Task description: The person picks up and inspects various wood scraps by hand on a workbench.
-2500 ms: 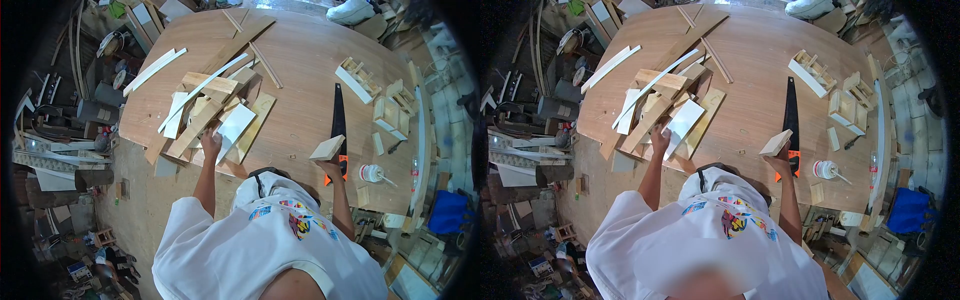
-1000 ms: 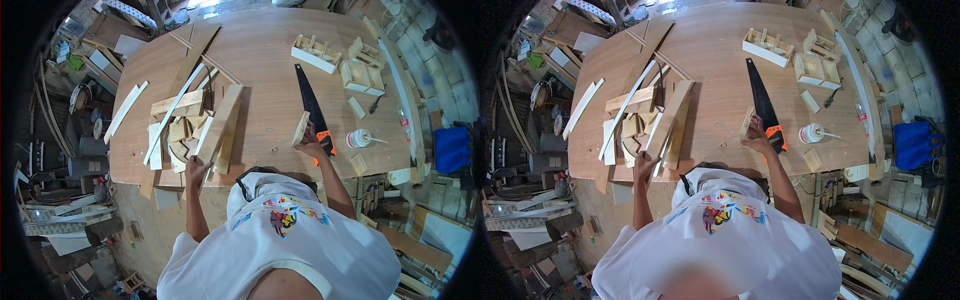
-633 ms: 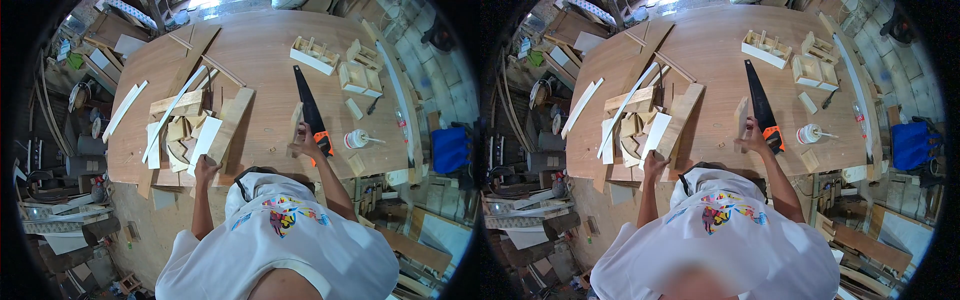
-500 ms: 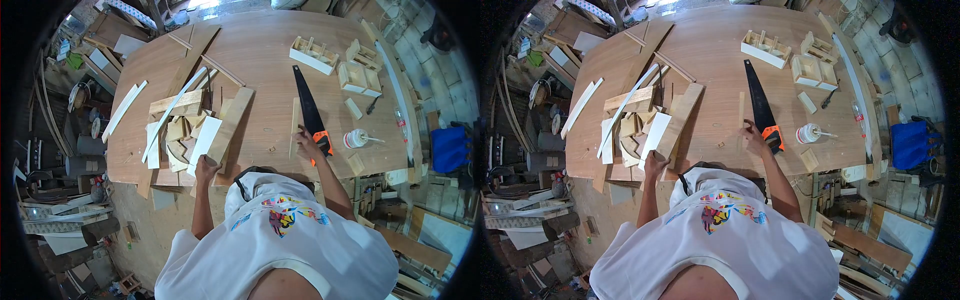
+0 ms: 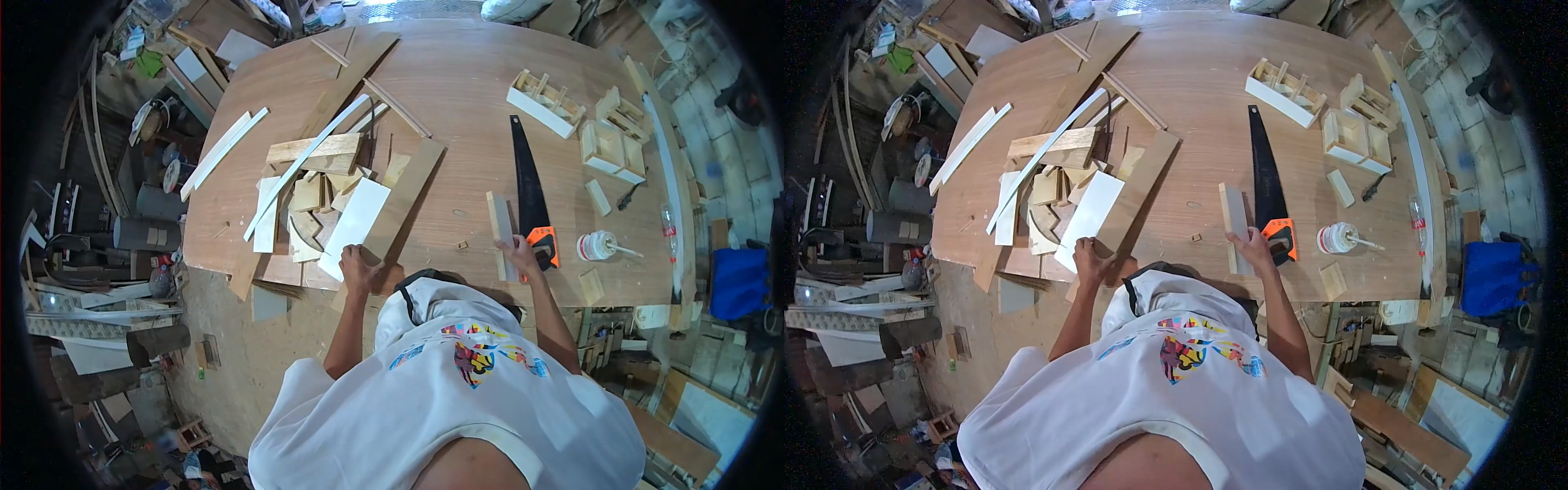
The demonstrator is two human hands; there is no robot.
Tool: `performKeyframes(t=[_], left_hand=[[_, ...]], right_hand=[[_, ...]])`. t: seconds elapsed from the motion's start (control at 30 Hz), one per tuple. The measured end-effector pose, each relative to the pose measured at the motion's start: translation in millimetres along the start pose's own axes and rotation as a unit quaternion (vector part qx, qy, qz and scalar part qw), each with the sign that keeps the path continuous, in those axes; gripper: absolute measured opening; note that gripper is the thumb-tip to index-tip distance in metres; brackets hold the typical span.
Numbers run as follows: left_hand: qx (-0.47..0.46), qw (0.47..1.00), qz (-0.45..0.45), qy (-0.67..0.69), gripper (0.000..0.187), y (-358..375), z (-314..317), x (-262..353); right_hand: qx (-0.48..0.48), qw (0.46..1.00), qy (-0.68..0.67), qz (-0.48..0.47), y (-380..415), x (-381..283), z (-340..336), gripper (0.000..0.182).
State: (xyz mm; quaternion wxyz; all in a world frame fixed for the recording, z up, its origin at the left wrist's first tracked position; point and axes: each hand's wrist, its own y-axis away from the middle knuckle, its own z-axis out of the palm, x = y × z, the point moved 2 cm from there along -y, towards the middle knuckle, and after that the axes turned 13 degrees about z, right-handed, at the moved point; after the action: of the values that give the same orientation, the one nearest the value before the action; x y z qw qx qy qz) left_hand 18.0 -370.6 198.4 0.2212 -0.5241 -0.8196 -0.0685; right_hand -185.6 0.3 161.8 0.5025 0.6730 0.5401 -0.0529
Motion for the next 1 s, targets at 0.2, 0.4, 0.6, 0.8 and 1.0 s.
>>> performKeyframes(t=[0.2, 0.4, 0.6, 0.8, 1.0], left_hand=[[0.015, 0.999, -0.013, -0.046, 0.067, 9, 7, 16], [0.057, 0.997, -0.007, -0.052, 0.067, 17, 12, 21], [0.091, 0.994, 0.026, -0.060, 0.054, 24, 15, 27], [-0.002, 0.997, -0.033, -0.063, 0.050, 13, 11, 27], [-0.006, 0.997, -0.061, -0.047, 0.048, 11, 11, 30]], right_hand=[[0.083, 0.987, 0.133, -0.028, 17, -7, 8, 0.090], [0.098, 0.979, 0.179, -0.017, 22, -12, 18, 0.099], [0.160, 0.949, 0.272, -0.016, 38, -29, 27, 0.097], [0.190, 0.907, 0.374, -0.040, 41, -42, 36, 0.109], [0.112, 0.883, 0.456, 0.000, 33, -56, 31, 0.115]])
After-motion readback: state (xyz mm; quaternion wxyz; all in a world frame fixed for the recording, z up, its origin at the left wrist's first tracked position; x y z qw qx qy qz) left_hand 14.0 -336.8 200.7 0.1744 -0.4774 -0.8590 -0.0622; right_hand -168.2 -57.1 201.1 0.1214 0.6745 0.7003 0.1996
